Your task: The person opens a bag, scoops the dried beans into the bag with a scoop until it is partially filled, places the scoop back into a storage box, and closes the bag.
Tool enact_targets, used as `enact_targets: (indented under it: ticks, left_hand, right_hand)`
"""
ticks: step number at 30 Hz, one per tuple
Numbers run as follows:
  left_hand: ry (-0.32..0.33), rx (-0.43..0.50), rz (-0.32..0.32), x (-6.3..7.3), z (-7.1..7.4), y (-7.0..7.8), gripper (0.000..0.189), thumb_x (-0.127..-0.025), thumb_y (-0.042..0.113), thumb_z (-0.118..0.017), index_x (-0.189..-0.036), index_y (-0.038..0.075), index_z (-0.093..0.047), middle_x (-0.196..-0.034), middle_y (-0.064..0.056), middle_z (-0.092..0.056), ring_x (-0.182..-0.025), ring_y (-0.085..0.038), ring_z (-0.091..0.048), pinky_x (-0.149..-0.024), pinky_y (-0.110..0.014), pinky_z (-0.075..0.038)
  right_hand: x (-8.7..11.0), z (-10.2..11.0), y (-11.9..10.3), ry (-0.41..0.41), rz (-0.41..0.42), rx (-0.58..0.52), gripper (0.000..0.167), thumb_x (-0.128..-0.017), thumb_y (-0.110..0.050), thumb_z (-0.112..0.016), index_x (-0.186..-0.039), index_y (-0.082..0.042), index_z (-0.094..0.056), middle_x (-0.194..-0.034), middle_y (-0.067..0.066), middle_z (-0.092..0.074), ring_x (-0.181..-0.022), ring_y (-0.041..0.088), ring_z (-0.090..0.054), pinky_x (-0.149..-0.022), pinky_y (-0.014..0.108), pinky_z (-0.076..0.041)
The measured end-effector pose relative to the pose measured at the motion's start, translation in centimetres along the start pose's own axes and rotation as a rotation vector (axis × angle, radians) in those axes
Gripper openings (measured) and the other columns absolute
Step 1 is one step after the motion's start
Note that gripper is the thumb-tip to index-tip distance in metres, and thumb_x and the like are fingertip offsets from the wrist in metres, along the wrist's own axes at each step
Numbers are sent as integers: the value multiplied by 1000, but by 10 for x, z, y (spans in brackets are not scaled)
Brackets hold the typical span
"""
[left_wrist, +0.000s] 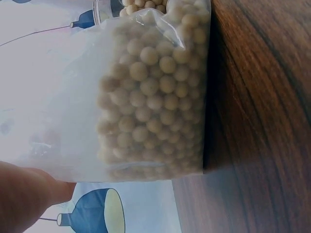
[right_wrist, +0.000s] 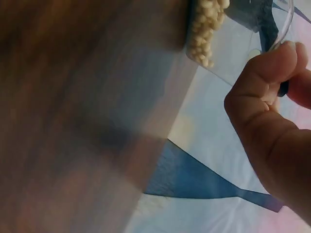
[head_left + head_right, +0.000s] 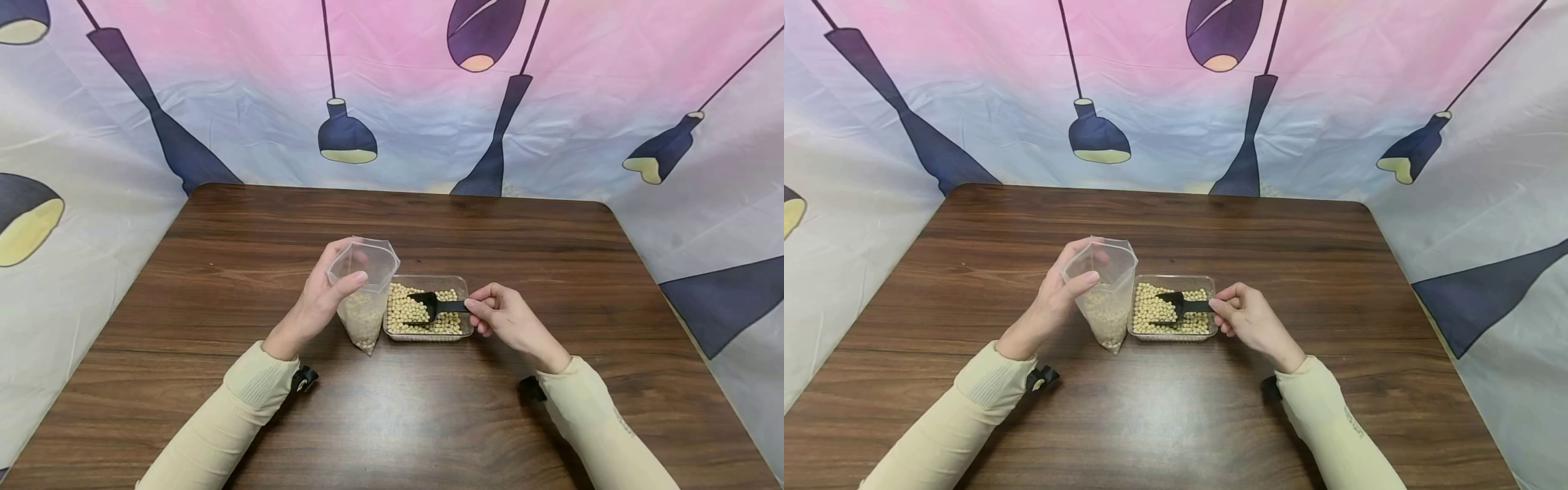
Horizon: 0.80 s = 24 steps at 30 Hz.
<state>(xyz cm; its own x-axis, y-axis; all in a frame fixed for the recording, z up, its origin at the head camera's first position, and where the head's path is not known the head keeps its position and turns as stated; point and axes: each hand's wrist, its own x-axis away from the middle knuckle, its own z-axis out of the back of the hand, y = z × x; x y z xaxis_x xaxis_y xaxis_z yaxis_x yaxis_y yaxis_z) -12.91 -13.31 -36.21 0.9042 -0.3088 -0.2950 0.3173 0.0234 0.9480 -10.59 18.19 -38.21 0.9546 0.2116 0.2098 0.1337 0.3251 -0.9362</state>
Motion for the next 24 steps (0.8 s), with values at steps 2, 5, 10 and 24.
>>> enact_targets:
  ticks: [2, 5, 10, 24]
  left_hand:
    - [-2, 9, -4, 0, 0, 0, 53, -89, 15, -56, -138, 4, -40, -116, -20, -50, -107, -29, -50, -83, -31, -46]
    - [-4, 17, -5, 0, 0, 0, 53, -89, 15, -57, -138, 4, -40, -116, -20, -50, -107, -29, -50, -83, -32, -46]
    - [-3, 32, 2, 1, 0, 0, 54, -89, 15, -57, -139, 4, -40, -117, -20, -50, -107, -30, -50, -83, -32, -46]
    - [-10, 12, -1, 2, 3, -3, 53, -90, 19, -56, -138, 5, -41, -116, -20, -51, -106, -30, -50, -84, -34, -45]
  right_hand:
    - [-1, 0, 2, -2, -13, -53, 20, -98, -7, -56, -107, 9, -50, -73, 10, -60, -59, 10, -54, -56, 23, -50]
    - [-3, 1, 5, 6, -43, -116, 19, -99, -6, -54, -108, 9, -49, -73, 8, -60, -60, 10, -55, -56, 23, -50]
    - [-5, 5, 8, 14, -63, -157, 20, -100, -6, -51, -110, 11, -47, -74, 8, -59, -61, 10, -54, -57, 23, -49]
    - [-5, 25, 10, 54, -105, -247, 24, -106, -15, -38, -115, 5, -44, -76, 3, -52, -64, 11, -49, -60, 24, -45]
